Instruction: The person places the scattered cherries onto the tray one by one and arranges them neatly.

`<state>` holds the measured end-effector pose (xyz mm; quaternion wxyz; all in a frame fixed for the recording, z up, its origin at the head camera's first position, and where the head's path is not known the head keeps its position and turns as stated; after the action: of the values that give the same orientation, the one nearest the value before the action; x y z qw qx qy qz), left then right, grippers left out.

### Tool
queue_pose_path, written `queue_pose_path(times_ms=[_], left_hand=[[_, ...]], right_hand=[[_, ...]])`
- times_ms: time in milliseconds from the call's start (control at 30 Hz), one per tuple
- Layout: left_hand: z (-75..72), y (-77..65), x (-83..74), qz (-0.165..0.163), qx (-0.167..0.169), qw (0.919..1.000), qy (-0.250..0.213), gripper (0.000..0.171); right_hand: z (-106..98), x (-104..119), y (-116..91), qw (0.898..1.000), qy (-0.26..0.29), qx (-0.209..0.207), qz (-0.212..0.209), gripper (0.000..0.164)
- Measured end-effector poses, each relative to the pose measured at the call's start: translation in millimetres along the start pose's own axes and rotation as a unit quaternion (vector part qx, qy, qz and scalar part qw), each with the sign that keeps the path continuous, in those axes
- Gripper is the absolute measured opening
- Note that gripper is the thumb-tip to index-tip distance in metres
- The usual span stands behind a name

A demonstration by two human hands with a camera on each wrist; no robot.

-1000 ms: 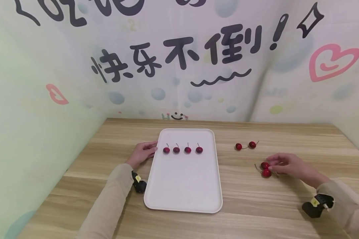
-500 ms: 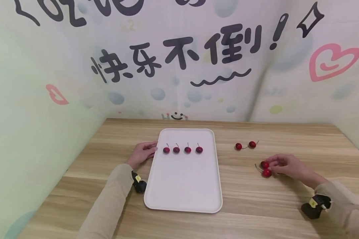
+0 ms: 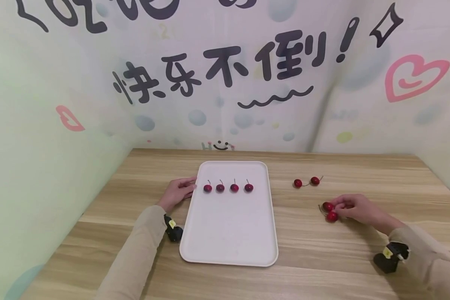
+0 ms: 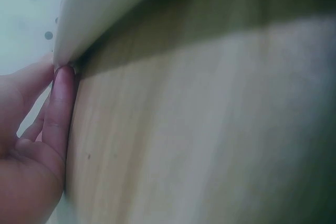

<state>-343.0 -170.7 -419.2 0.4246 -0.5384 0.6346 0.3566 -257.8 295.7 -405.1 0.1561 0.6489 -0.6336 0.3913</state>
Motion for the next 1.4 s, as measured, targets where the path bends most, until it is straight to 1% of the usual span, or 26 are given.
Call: queue_pose_path(times_ms=[233,367,433,667,767,933,1200,1300,1400], left_hand=[[-0.6,0.5,0.1,0.002,0.0,1.0,-0.002,0.038],[-1.1,0.2,0.7,-0.003,-0.002,1.0,-0.003,0.038],[-1.1,-0.1,0.5,-0.001,-0.001,1.0,-0.001,0.038],[-0.4,-0.1,1.5,0.002,-0.001,1.0,-0.007,0.038],[0.1,0.4,2.1,-0.001,0.0,0.9999,-0.011,0.038],[0.7,-0.4,1.3,-0.008,0.004,0.9998,-0.015,0.039],[0.4,0.5,3.4,-0.009,0.003,0.9998,-0.016,0.038],[0.2,0.2,3.9,-0.017,0.002,0.9998,-0.014,0.038],[0.0,-1.5,1.9,-0.019,0.002,0.9997,-0.016,0.038]], right_hand=[[2.1,-0.7,2.4,1.0,-0.006,0.005,0.002,0.025],[1.4,2.5,2.3,1.0,-0.001,0.003,-0.011,0.022],[1.2,3.9,1.9,1.0,-0.001,0.003,-0.017,0.02],[0.7,2.7,1.7,1.0,-0.013,-0.003,-0.016,0.017],[-0.2,3.1,1.3,1.0,-0.017,-0.006,-0.018,0.017],[-2.0,3.7,1.0,1.0,-0.006,-0.003,-0.016,0.019],[-5.0,3.7,5.0,1.0,0.01,-0.001,-0.004,0.022],[-5.5,4.4,5.7,1.0,0.022,0.003,0.008,0.026],[-7.0,6.8,5.8,0.999,0.032,-0.003,0.012,0.028]])
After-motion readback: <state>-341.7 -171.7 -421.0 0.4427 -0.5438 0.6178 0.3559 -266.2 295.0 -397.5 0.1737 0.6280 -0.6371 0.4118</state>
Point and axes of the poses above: each hand's wrist, its own y-axis towards the middle knuckle, its own z-axis out of the palm, x = y × z, the point moved 8 cm from there along y, towards the middle knuckle, and after that the axes turned 10 degrees about z, right-handed, at the moved point
